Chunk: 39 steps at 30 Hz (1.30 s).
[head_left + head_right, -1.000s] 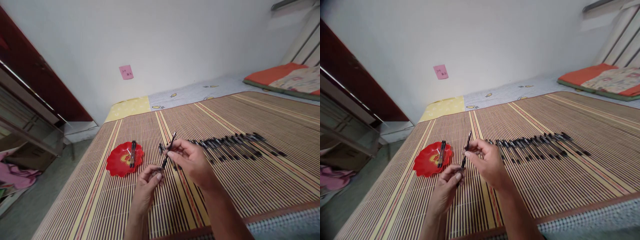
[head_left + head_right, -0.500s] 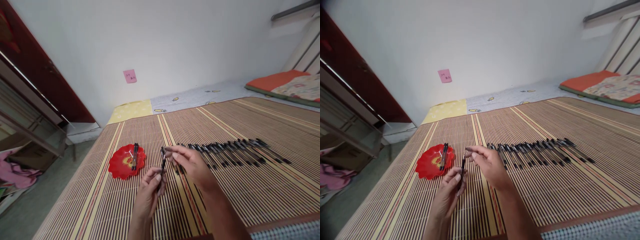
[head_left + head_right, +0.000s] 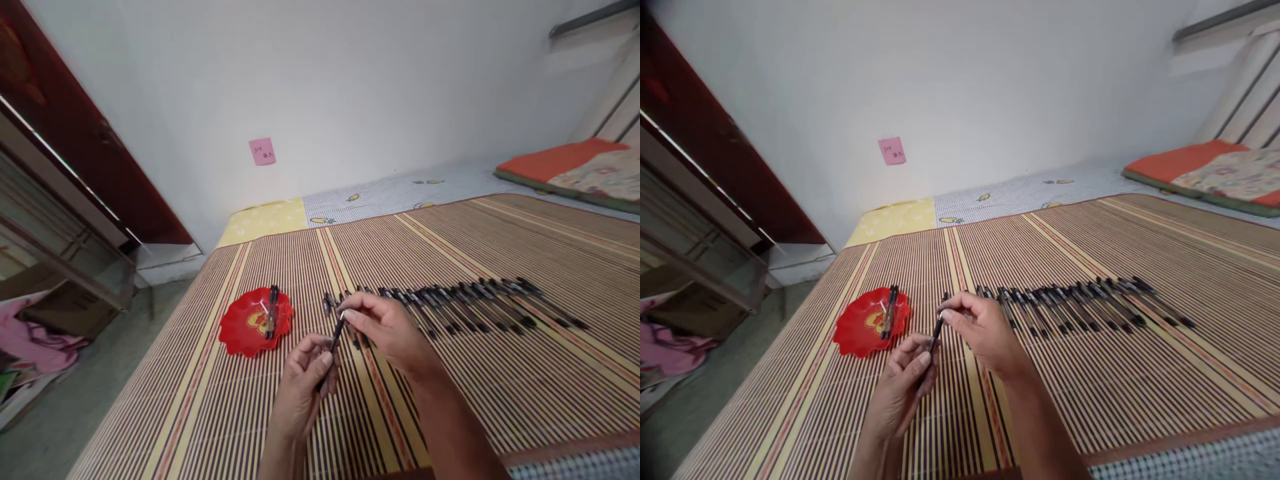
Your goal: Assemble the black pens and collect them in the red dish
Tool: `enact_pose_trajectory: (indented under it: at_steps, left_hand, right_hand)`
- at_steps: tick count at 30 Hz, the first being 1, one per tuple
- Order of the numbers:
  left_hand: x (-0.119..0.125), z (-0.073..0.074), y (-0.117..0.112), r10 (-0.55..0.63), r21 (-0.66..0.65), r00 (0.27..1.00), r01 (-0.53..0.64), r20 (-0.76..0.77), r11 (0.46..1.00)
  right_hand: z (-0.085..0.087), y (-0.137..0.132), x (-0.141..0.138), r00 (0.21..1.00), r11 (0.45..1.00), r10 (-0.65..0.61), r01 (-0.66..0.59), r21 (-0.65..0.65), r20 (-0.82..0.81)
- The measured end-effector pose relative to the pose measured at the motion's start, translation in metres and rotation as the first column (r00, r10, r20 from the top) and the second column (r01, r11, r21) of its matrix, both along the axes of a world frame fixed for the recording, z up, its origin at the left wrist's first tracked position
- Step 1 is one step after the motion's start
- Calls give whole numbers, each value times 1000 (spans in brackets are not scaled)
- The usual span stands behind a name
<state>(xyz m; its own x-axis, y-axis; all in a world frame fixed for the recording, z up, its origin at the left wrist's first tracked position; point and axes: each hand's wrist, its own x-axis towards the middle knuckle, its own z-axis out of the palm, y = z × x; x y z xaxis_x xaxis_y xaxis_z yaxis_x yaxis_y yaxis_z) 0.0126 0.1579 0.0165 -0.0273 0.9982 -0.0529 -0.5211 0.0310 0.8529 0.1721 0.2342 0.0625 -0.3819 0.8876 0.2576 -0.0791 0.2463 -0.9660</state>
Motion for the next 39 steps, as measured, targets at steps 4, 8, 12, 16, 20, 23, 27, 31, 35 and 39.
enact_pose_trajectory:
  at_steps: [4,8,12,16,20,23,27,31,35,39]
  left_hand:
    - [4,-1,1,58,26,997,-57,-59,998]
    - [9,1,2,39,17,998,-38,-47,999]
    - [12,3,-1,-22,6,1000,22,1,1000]
    - [14,2,-2,-7,30,998,8,-61,1000]
    - [16,2,-1,41,44,988,-35,-149,998]
    - [17,3,0,31,28,995,-28,-97,999]
    - [18,4,1,-35,14,999,36,-31,999]
    - [21,4,0,5,18,996,-3,-89,1000]
    - [27,3,-1,159,12,940,-164,-302,986]
    - [27,5,-2,118,-7,965,-123,-233,992]
  right_hand:
    - [-4,2,0,999,999,-47,47,-11,7]
    - [-8,5,-1,995,998,-16,9,-69,-101]
    - [-11,6,1,988,992,85,-97,-87,-130]
    - [-11,6,-3,985,994,17,-36,-102,-173]
    - [-12,7,-7,989,984,-99,81,-161,-111]
    - [-15,7,-3,991,984,-17,-8,-179,-136]
    - [-16,7,2,980,975,92,-125,-185,-178]
    - [-12,6,0,984,981,25,-58,-186,-174]
    - [-11,6,-6,989,977,-90,65,-204,-116]
    - [-13,6,-6,989,977,-56,26,-211,-133]
